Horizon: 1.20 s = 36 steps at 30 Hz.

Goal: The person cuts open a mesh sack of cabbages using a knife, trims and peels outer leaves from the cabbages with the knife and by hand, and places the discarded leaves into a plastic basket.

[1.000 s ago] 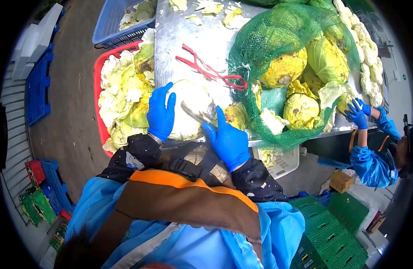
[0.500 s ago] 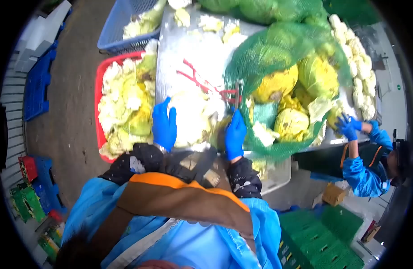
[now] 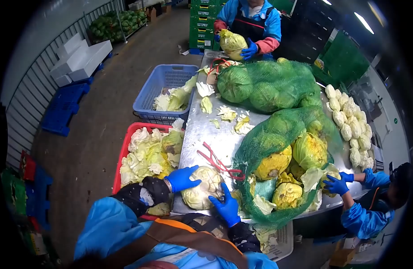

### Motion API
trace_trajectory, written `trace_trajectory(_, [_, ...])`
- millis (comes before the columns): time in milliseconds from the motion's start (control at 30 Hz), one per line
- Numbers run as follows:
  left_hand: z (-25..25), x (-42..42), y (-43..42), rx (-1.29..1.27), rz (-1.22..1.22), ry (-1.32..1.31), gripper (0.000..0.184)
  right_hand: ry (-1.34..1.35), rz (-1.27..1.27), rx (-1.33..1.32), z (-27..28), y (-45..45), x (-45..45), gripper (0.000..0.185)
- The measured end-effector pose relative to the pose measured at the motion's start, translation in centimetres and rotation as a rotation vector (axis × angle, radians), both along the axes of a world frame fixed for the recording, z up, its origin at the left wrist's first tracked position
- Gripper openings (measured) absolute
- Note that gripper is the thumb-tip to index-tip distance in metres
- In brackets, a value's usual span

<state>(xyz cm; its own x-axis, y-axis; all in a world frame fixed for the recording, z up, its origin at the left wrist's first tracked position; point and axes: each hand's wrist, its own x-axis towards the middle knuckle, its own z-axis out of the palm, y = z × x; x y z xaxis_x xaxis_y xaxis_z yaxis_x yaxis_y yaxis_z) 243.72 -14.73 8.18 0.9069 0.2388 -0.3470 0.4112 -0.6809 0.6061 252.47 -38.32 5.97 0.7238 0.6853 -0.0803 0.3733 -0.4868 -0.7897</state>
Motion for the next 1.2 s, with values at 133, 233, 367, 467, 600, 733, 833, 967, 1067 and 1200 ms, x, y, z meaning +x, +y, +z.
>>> trace_trajectory(133, [0.5,0.8,0.4,0.024,-0.081,0.086,0.083,-0.143,0.011,-0.082,0.2,0.8,-1.2,0.093])
trace_trajectory(233, [1.3,1.8,-0.4,0.084,-0.093,0.09,0.087,-0.23,0.021,-0.174,0.4,1.1,-1.5,0.099])
trace_trajectory(367, [1.8,2.2,-1.9,0.223,-0.059,0.123,0.075,-0.224,-0.02,-0.151,1.0,1.5,-2.3,0.093])
trace_trajectory(467, [0.8,2.7,-1.4,0.231,-0.085,0.056,0.06,-0.289,-0.021,-0.176,1.0,1.5,-2.3,0.093])
trace_trajectory(600, [-0.6,2.8,1.2,0.245,-0.126,0.018,0.036,-0.243,0.019,-0.187,0.4,1.2,-1.6,0.097])
trace_trajectory(733, [-11.7,2.1,5.3,0.188,0.246,-0.185,0.019,-0.21,0.02,-0.161,0.0,1.0,-1.3,0.096])
trace_trajectory(833, [-19.3,0.2,6.5,0.067,0.486,-0.353,0.014,-0.079,0.043,0.114,-2.8,0.8,0.9,0.091])
trace_trajectory(967, [-16.4,-5.2,7.6,-0.85,0.753,-0.197,0.013,0.105,0.193,0.291,-2.6,1.0,3.7,0.084])
trace_trajectory(1067, [-6.7,-5.0,4.3,0.31,0.514,-0.282,0.061,0.212,0.205,0.064,0.5,1.6,3.0,0.078])
trace_trajectory(1200, [-0.5,-2.6,-3.4,-0.265,0.395,-0.439,0.1,-0.01,0.353,-0.363,4.4,0.6,4.1,0.069])
